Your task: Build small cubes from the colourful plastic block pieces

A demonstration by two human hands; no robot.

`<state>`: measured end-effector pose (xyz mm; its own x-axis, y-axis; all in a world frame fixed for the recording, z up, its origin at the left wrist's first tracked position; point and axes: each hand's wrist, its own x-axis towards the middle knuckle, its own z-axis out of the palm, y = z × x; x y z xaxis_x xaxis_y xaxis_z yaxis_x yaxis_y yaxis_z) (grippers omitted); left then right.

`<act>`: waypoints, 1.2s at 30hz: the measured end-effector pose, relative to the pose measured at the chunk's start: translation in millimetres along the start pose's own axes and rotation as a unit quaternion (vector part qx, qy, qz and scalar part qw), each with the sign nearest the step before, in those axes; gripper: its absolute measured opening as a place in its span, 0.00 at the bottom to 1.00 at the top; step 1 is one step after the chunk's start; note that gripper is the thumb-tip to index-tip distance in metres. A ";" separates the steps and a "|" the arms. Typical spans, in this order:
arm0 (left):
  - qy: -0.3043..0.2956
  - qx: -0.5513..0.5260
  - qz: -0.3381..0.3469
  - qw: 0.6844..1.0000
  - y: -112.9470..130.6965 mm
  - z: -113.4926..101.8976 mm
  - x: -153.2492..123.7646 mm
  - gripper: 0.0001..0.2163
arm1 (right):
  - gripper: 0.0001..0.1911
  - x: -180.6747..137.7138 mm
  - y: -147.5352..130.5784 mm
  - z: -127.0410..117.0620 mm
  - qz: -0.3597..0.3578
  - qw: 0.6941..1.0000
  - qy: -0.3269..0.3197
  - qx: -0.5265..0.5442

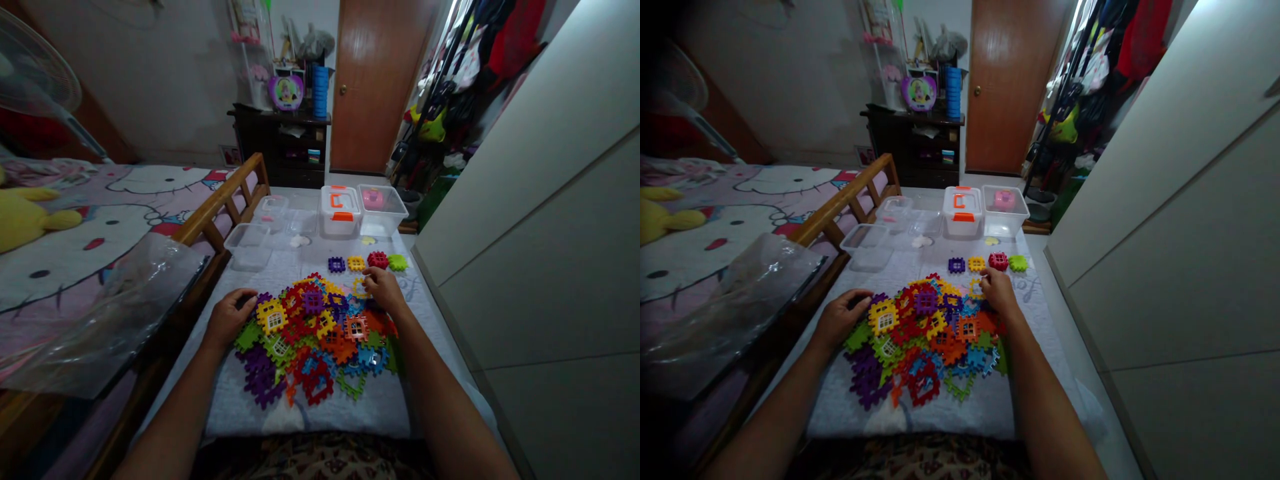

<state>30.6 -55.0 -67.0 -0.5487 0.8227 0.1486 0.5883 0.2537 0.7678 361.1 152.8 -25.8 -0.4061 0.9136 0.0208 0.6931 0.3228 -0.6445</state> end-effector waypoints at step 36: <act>0.006 0.004 -0.010 1.000 5.6 -1.2 -0.3 0.19 | 0.02 17.8 -67.9 49.5 0.008 0.993 -0.101 -0.053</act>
<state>33.3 -54.4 -62.0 -0.5667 0.8118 0.1411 0.5820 0.2732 0.7660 277.3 135.0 -19.5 -0.4985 0.8541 -0.1483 0.7547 0.3434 -0.5590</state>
